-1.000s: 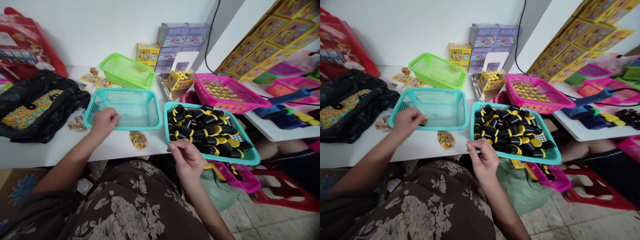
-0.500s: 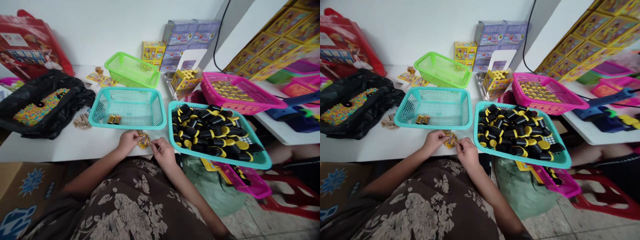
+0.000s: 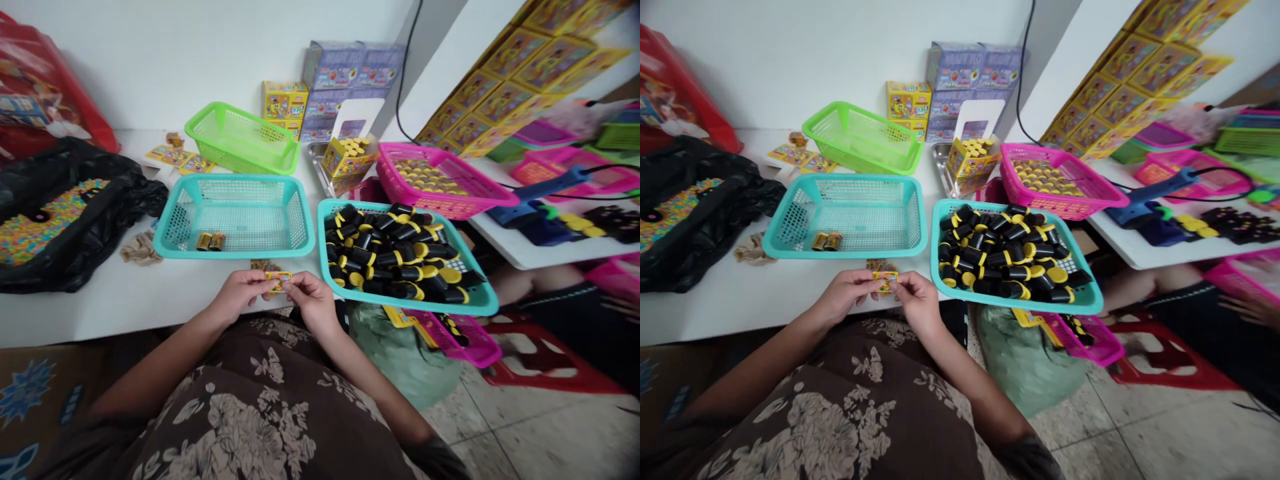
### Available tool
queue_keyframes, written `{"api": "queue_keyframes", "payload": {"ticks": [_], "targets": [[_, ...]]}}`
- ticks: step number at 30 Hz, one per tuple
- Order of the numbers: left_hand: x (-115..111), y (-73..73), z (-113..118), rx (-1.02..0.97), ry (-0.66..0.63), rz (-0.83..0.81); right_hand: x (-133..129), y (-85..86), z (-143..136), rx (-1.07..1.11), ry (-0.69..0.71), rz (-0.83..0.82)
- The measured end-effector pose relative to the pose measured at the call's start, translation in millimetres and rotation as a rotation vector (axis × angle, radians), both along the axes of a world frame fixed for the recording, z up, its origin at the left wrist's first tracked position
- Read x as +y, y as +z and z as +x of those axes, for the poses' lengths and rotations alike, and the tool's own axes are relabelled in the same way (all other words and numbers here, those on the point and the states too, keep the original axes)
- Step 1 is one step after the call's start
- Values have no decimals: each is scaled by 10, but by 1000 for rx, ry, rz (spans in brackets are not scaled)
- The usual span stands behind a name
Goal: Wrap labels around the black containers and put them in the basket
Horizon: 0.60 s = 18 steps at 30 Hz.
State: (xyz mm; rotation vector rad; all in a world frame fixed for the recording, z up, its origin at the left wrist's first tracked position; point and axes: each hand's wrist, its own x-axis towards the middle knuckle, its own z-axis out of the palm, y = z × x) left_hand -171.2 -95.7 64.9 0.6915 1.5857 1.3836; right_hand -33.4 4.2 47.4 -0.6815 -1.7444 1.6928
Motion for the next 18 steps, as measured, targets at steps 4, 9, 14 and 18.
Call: {"api": "queue_keyframes", "payload": {"ticks": [4,9,14,18], "targets": [[1,9,-3,29,53,42,35,188,181,-65,-42,355],[19,47,26,68,94,98,637,486,464,-359,-222,937],[23,-50,36,136,76,119,1161,686,452,-919,-74,1299],[2,-59,34,294,86,178,1307,706,429,-1121,37,1371]]}}
